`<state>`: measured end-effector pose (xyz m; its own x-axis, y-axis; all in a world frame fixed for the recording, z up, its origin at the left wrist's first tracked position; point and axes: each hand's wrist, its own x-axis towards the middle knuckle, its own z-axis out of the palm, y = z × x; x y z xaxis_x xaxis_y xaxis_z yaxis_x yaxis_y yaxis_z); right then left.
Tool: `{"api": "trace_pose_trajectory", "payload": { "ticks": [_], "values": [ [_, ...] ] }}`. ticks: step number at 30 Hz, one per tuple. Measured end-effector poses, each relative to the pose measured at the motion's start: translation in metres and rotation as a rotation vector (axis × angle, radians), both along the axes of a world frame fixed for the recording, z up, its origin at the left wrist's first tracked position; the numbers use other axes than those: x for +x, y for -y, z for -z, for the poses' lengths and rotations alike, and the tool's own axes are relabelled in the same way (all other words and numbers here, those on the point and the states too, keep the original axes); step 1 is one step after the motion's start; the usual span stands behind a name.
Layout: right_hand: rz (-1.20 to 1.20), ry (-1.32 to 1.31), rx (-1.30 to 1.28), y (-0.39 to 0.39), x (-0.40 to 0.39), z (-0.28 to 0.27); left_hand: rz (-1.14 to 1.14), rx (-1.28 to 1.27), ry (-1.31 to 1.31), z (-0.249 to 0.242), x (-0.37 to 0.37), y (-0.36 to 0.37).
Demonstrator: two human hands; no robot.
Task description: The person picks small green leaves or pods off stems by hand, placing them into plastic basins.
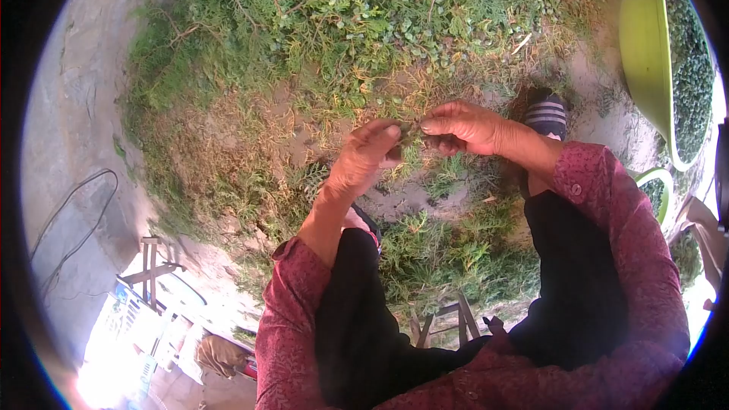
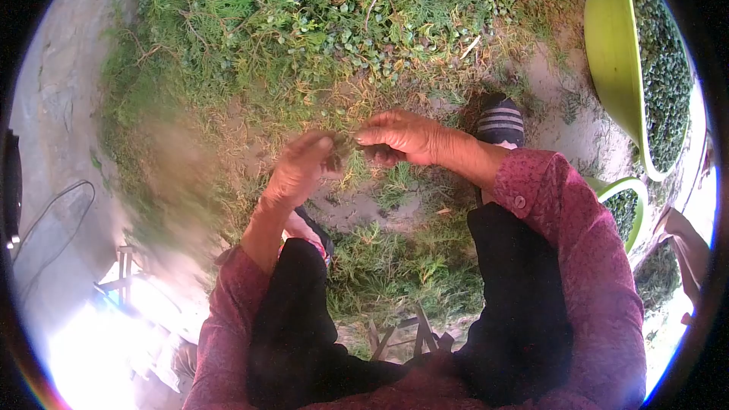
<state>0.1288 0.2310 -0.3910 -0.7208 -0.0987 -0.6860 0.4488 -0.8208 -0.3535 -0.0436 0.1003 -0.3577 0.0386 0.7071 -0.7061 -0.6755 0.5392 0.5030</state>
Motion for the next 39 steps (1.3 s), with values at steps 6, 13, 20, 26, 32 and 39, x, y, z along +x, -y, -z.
{"api": "trace_pose_trajectory", "payload": {
  "ticks": [6, 13, 20, 26, 32, 39],
  "values": [
    [-0.096, -0.077, 0.071, -0.001, 0.003, 0.000, 0.403, 0.186, -0.665, -0.007, 0.008, -0.007],
    [-0.401, -0.092, 0.367, -0.009, -0.010, -0.036, 0.529, 0.120, -0.779, -0.015, 0.025, 0.001],
    [-0.462, -0.142, 0.247, 0.006, -0.021, -0.047, 0.527, 0.469, -0.748, -0.038, -0.001, 0.019],
    [-0.535, -0.385, 0.024, 0.003, -0.039, -0.089, 0.375, 0.310, -0.724, -0.062, -0.035, 0.055],
    [-0.428, -0.307, -0.068, 0.017, -0.029, -0.066, 0.129, -0.183, -0.690, -0.057, -0.035, 0.134],
    [-0.552, -0.239, 0.088, 0.030, -0.032, -0.056, 0.582, 0.059, -0.244, -0.117, -0.025, 0.165]
  ]
}}
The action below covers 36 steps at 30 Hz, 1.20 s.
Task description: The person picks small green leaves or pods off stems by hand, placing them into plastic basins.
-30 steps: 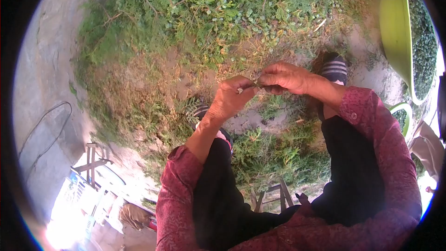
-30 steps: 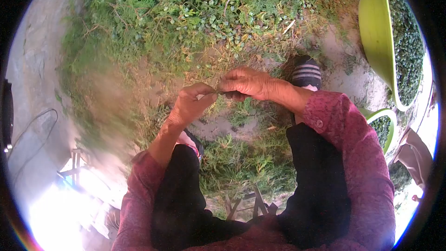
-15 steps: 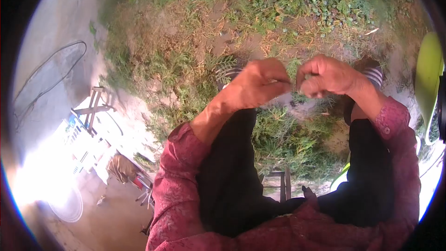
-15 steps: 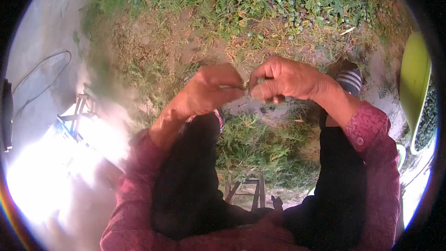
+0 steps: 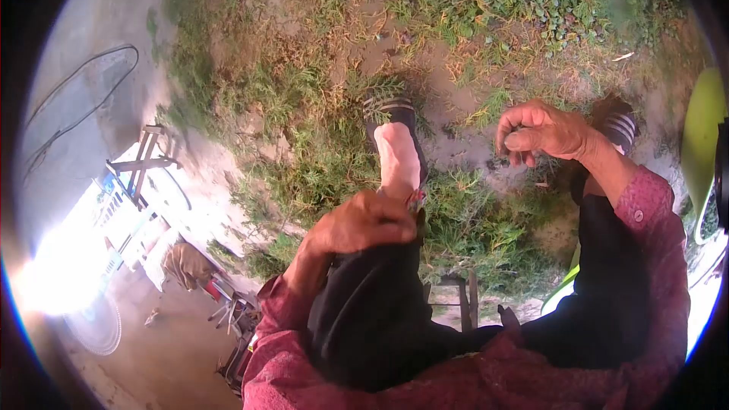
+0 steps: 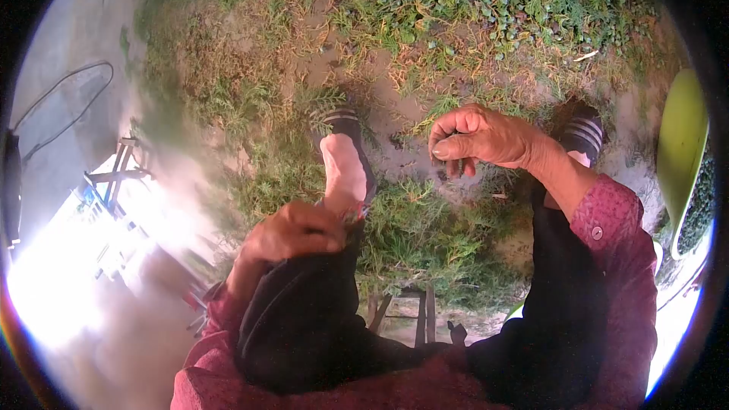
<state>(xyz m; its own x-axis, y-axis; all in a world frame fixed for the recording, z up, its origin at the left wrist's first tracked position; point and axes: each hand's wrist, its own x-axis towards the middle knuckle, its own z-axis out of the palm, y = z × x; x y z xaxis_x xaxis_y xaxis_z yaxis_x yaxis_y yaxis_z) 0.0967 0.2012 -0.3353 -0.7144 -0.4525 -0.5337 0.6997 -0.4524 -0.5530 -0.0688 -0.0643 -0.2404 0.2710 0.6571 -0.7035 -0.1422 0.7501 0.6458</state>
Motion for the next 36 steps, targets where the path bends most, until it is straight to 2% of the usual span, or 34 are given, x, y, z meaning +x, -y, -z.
{"api": "trace_pose_trajectory", "payload": {
  "ticks": [1, 3, 8, 10, 11, 13, 15, 16, 18, 23, 26, 30, 34, 36],
  "values": [
    [-0.014, 0.011, 0.016, 0.003, 0.000, 0.000, 0.001, 0.000, 0.004, -0.005, 0.000, 0.001],
    [-0.006, 0.031, 0.009, 0.007, 0.000, 0.002, -0.011, 0.256, 0.145, -0.012, -0.002, 0.001],
    [-0.028, 0.043, 0.002, 0.011, -0.007, 0.005, 0.033, 0.137, 0.236, -0.001, 0.001, -0.008],
    [-0.017, 0.064, -0.035, 0.013, -0.008, 0.006, -0.121, 0.222, -0.107, 0.011, 0.008, -0.018],
    [-0.011, 0.068, -0.027, 0.014, -0.009, 0.007, -0.170, 0.345, -0.275, 0.023, 0.011, -0.020],
    [0.097, 0.120, -0.108, 0.017, -0.008, 0.009, -0.304, 0.237, -0.375, 0.033, 0.005, -0.043],
    [0.121, 0.118, -0.087, 0.018, -0.007, 0.009, -0.558, -0.220, -0.244, 0.027, -0.002, -0.073],
    [0.154, 0.122, -0.103, 0.018, -0.007, 0.008, -0.551, -0.207, -0.236, 0.031, 0.001, -0.080],
    [0.227, 0.142, -0.131, 0.016, -0.007, 0.002, -0.842, -0.154, 0.000, 0.044, 0.010, -0.094],
    [0.335, 0.064, -0.126, 0.013, -0.001, 0.005, -0.796, -0.129, -0.015, 0.053, 0.035, -0.121],
    [0.215, -0.003, 0.238, 0.004, 0.001, -0.008, -0.691, -0.133, -0.016, 0.061, 0.049, -0.126],
    [0.135, -0.039, 0.362, -0.004, 0.010, -0.015, -0.676, -0.174, -0.007, 0.067, 0.059, -0.129],
    [0.165, -0.075, 0.410, -0.002, 0.022, 0.004, -0.647, -0.167, -0.057, 0.071, 0.063, -0.131],
    [0.099, -0.216, 0.607, -0.003, 0.025, 0.008, -0.553, -0.158, -0.020, 0.073, 0.063, -0.134]
  ]
}}
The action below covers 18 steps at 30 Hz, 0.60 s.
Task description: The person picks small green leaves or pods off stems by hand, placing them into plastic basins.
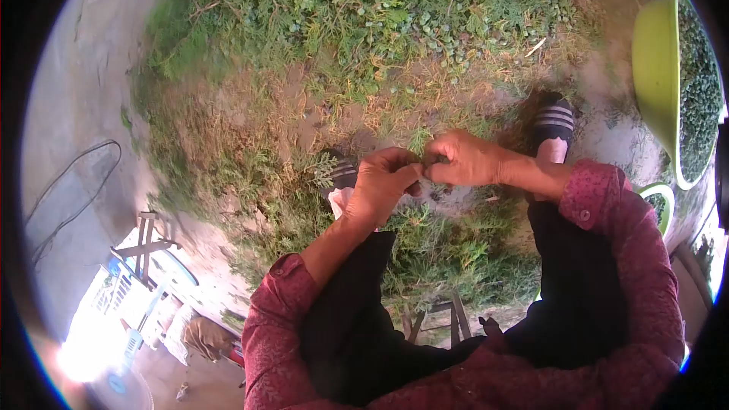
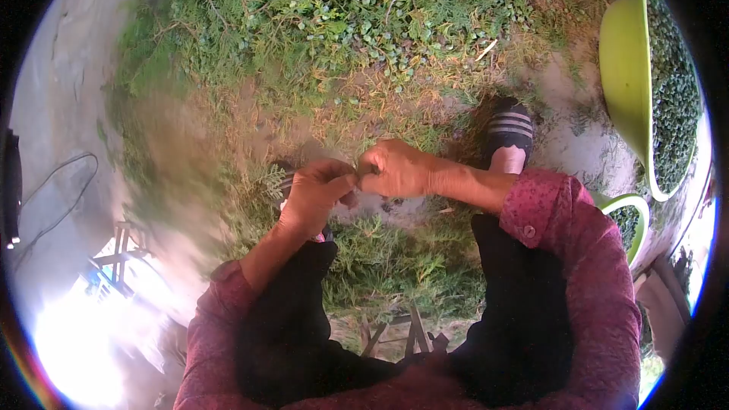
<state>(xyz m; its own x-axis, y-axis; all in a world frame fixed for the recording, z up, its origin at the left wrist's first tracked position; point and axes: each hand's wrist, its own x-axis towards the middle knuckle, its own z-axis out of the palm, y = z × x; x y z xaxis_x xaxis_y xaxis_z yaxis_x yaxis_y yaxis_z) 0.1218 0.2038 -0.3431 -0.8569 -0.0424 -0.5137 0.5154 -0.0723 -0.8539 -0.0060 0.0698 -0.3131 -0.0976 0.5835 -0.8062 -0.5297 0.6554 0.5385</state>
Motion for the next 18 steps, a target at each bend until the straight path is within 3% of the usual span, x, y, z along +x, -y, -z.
{"api": "trace_pose_trajectory", "payload": {
  "ticks": [1, 3, 4, 6, 7, 9, 10, 11, 13, 15, 18],
  "values": [
    [0.002, 0.001, 0.000, 0.000, 0.002, 0.002, 0.002, 0.000, 0.001, 0.000, 0.002, -0.001],
    [-0.212, -0.280, 0.538, 0.000, 0.007, 0.005, 0.297, -0.043, -0.093, 0.001, 0.008, -0.005],
    [-0.209, -0.276, 0.537, -0.003, 0.012, 0.010, 0.301, -0.043, -0.091, 0.001, 0.010, -0.004],
    [-0.379, -0.179, 0.528, -0.015, 0.023, 0.020, 0.605, -0.053, -0.081, 0.002, 0.012, -0.004],
    [-0.376, -0.181, 0.528, -0.021, 0.027, 0.022, 0.607, -0.054, -0.083, 0.010, 0.010, -0.001],
    [-0.218, -0.025, -0.260, -0.033, 0.035, 0.019, 0.857, 0.449, -0.859, 0.032, 0.007, 0.009],
    [-0.180, 0.098, -0.521, -0.043, 0.034, 0.005, 0.856, 0.448, -0.858, 0.034, 0.000, 0.002],
    [-0.181, 0.099, -0.522, -0.049, 0.034, 0.000, 0.811, 0.350, -0.900, 0.040, -0.009, -0.010],
    [-0.110, 0.139, -0.821, -0.055, 0.031, -0.004, 0.769, 0.251, -0.934, 0.053, -0.018, -0.033],
    [-0.147, 0.118, -0.786, -0.057, 0.026, 0.002, 0.644, 0.338, -1.187, 0.065, -0.021, -0.055],
    [-0.166, 0.097, -0.711, -0.060, 0.028, 0.009, 0.722, 0.230, -1.253, 0.081, -0.024, -0.070]
  ]
}}
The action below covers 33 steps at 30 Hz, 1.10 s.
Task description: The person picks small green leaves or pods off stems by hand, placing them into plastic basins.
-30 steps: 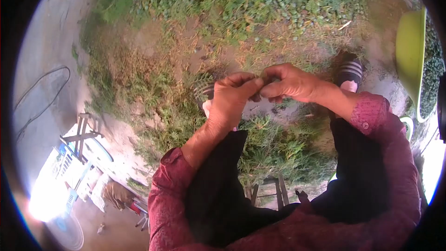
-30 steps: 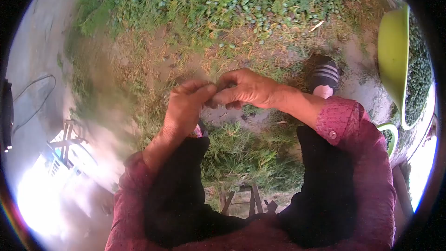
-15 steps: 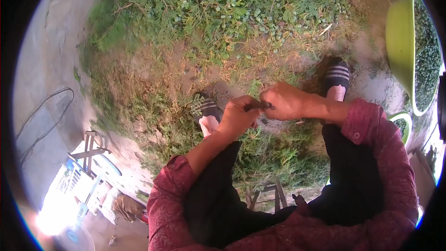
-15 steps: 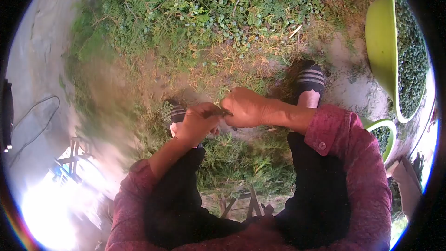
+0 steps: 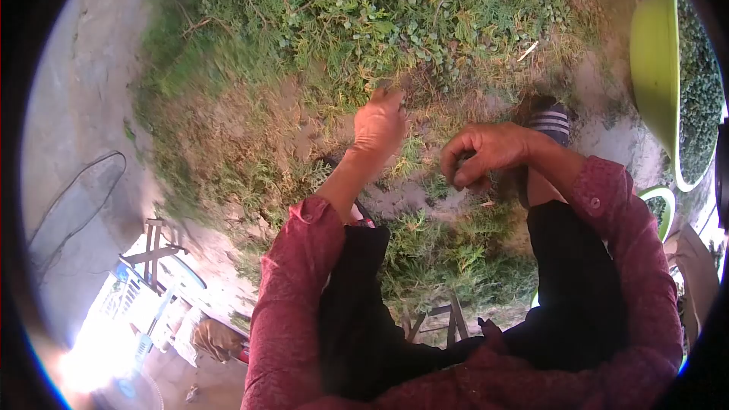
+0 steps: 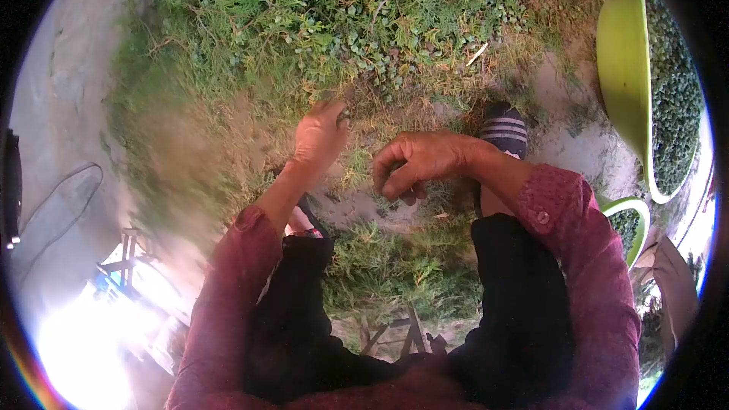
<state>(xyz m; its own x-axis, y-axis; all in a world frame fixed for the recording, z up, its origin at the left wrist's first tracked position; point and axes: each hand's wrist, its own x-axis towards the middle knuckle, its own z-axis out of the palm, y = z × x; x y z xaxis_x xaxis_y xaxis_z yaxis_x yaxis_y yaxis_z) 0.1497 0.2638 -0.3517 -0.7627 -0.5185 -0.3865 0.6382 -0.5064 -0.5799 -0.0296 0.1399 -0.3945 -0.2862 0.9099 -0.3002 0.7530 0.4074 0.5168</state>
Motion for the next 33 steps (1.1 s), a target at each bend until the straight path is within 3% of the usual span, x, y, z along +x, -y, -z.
{"api": "trace_pose_trajectory", "payload": {
  "ticks": [5, 7, 9, 10, 12, 16, 20, 22, 27, 29, 33],
  "values": [
    [0.060, 0.153, 0.089, -0.001, 0.020, 0.012, 0.035, -0.075, -0.013, 0.011, -0.002, 0.000],
    [0.370, 0.317, -0.058, 0.002, 0.024, 0.021, 0.026, -0.087, 0.018, 0.005, 0.001, -0.003],
    [0.479, 0.425, -0.073, -0.001, 0.019, 0.020, -0.110, -0.027, 0.292, -0.013, 0.015, 0.001],
    [0.585, 0.532, -0.089, -0.002, 0.015, 0.017, -0.108, -0.032, 0.291, -0.028, 0.026, 0.003],
    [0.609, 0.547, -0.150, 0.009, 0.013, 0.032, 0.022, 0.139, 0.641, -0.053, 0.043, 0.002],
    [0.553, 0.534, -0.239, 0.020, 0.021, 0.055, -0.225, -0.014, 0.366, -0.010, 0.012, 0.016],
    [0.499, 0.554, -0.150, 0.017, 0.016, 0.045, -0.279, 0.105, 0.135, 0.027, -0.016, 0.022],
    [0.499, 0.546, -0.132, 0.016, 0.013, 0.045, -0.171, 0.118, 0.014, 0.030, -0.016, 0.020],
    [0.483, 0.494, -0.098, 0.017, 0.009, 0.048, -0.238, 0.037, 0.076, 0.021, -0.013, 0.020],
    [0.524, 0.593, -0.072, 0.016, 0.006, 0.043, -0.267, 0.020, 0.105, 0.002, -0.002, 0.019],
    [0.637, 0.651, -0.113, 0.023, -0.002, 0.036, -0.117, 0.139, 0.434, -0.039, 0.030, 0.015]
  ]
}}
